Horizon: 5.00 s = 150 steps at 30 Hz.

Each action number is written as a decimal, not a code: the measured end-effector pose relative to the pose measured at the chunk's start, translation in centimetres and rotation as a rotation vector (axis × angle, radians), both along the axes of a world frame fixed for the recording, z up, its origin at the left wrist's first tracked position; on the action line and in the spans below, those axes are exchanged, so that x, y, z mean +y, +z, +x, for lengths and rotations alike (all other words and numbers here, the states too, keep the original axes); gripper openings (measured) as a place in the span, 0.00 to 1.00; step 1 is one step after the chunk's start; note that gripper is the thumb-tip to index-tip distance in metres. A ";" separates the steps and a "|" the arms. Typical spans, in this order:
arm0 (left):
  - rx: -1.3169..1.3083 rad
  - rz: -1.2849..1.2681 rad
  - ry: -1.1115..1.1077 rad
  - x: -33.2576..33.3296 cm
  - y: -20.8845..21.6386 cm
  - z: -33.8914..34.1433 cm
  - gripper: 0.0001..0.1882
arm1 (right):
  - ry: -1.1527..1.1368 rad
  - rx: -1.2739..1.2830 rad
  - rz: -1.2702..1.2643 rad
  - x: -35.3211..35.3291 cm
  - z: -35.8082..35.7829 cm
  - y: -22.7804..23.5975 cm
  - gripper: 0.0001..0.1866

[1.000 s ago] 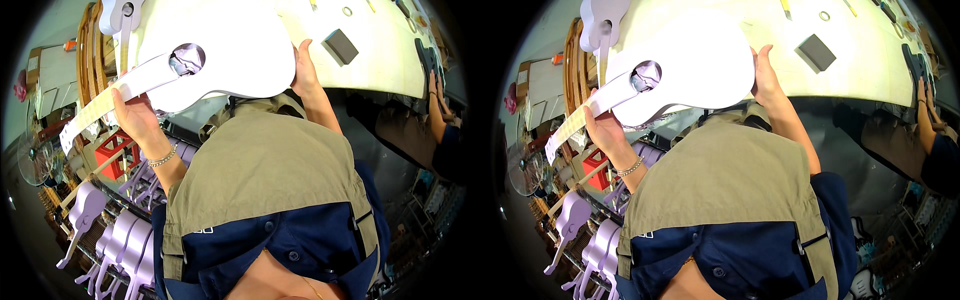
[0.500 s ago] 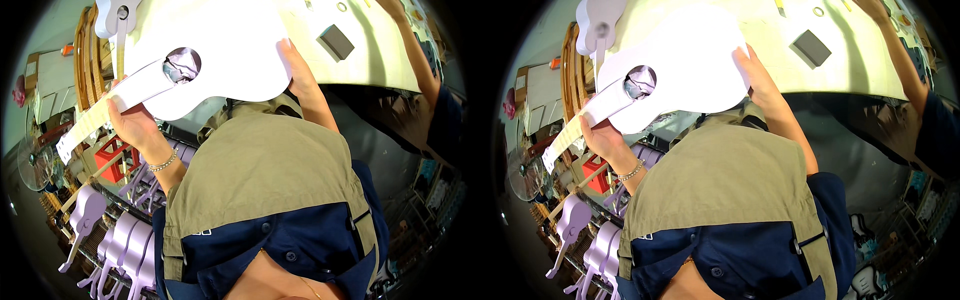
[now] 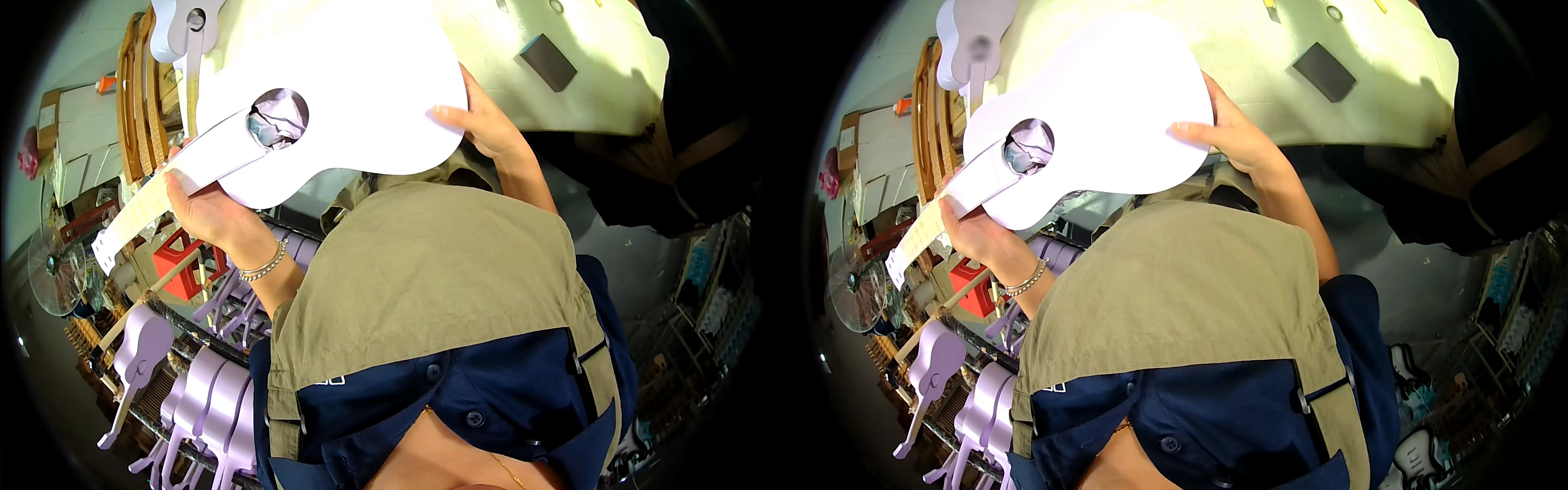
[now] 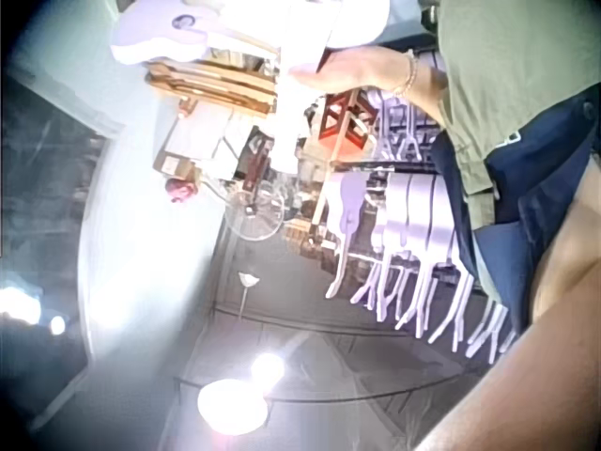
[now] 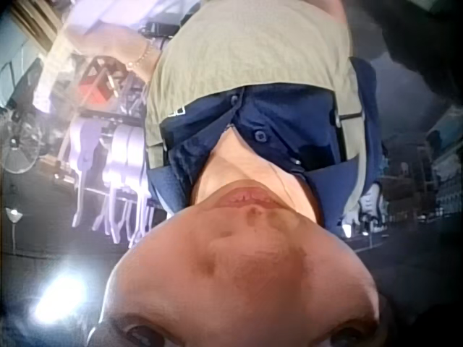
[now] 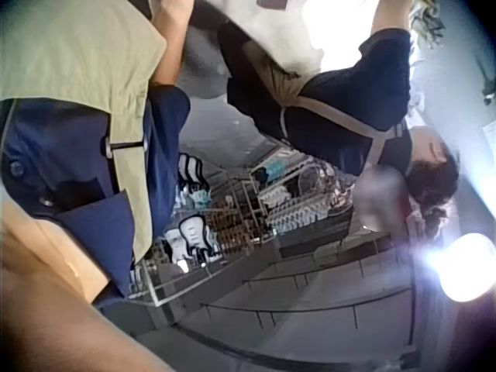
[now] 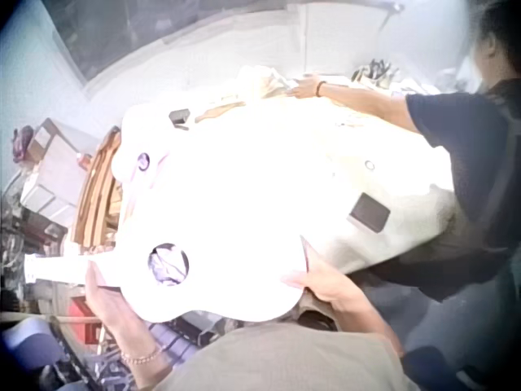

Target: The person sands the edges of light purple guitar bodies using a sanding block. They repeatedly pick up guitar bodies from a rack, sand the edges, and place them back. The person also uses a small tool to scrape or clean the edges of the guitar bodies.

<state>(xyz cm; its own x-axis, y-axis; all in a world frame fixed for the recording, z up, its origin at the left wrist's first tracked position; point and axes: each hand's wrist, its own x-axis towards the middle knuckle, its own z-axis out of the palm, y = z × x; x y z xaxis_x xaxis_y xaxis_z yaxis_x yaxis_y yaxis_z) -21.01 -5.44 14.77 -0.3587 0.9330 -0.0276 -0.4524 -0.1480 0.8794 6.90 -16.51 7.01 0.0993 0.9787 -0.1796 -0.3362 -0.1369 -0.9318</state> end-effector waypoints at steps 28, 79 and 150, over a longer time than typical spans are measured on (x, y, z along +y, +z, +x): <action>0.381 0.096 -0.154 -0.9 3.0 1.9 0.24 | -0.090 0.260 -0.646 -1.0 1.8 -2.7 0.36; -0.332 -0.306 -0.286 -4.3 -13.4 -8.7 0.25 | 0.162 -0.543 0.379 2.6 -4.0 6.2 0.57; -0.013 -0.335 -0.154 3.5 -6.7 -4.5 0.27 | -0.098 0.031 -0.013 -0.1 -2.2 -4.8 0.45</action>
